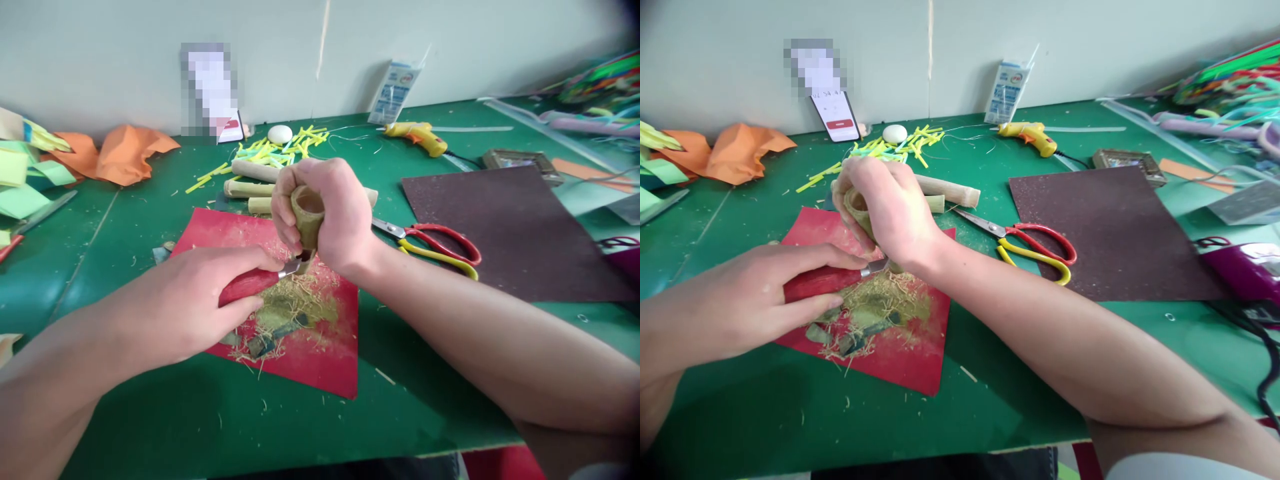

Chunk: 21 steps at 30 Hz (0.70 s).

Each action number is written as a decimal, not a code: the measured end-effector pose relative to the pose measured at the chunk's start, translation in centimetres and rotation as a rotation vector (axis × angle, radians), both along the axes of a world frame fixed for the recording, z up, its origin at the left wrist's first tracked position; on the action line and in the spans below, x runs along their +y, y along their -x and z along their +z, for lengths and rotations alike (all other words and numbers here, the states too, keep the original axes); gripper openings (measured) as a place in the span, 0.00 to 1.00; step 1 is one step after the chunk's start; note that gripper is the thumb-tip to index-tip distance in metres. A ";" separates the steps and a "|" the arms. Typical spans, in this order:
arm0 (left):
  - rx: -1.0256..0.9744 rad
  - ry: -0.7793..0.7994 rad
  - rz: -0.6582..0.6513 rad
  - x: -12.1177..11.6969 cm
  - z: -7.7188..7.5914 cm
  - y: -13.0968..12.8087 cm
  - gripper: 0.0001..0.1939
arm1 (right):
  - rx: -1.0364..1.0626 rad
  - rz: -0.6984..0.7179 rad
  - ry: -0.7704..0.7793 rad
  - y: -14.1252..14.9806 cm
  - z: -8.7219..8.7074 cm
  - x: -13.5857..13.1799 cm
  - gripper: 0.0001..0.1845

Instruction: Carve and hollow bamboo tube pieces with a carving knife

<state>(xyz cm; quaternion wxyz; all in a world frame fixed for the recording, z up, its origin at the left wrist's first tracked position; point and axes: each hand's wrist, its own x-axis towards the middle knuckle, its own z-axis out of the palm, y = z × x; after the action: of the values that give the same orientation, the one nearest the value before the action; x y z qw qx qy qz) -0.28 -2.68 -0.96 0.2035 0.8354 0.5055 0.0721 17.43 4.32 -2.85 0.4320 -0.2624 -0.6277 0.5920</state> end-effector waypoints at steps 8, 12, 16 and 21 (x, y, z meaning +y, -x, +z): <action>-0.047 -0.003 0.045 -1.0 -0.7 -1.2 0.17 | 0.067 -0.044 0.042 0.2 0.3 -0.2 0.21; -0.036 0.028 0.063 -1.3 -0.5 -1.8 0.19 | 0.112 -0.072 0.055 0.3 0.3 -0.4 0.21; -0.039 0.040 0.092 -1.5 -0.6 -2.1 0.18 | 0.101 -0.108 0.064 0.3 0.3 -0.6 0.23; -0.058 0.025 0.120 -1.6 -1.2 -2.1 0.18 | 0.088 -0.189 -0.005 0.3 0.0 -0.5 0.27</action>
<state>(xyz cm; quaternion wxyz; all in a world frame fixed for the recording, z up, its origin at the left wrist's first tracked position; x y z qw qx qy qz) 1.81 -4.26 -2.19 0.2236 0.7987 0.5493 0.1021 17.14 3.82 -2.83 0.5135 -0.2931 -0.5820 0.5583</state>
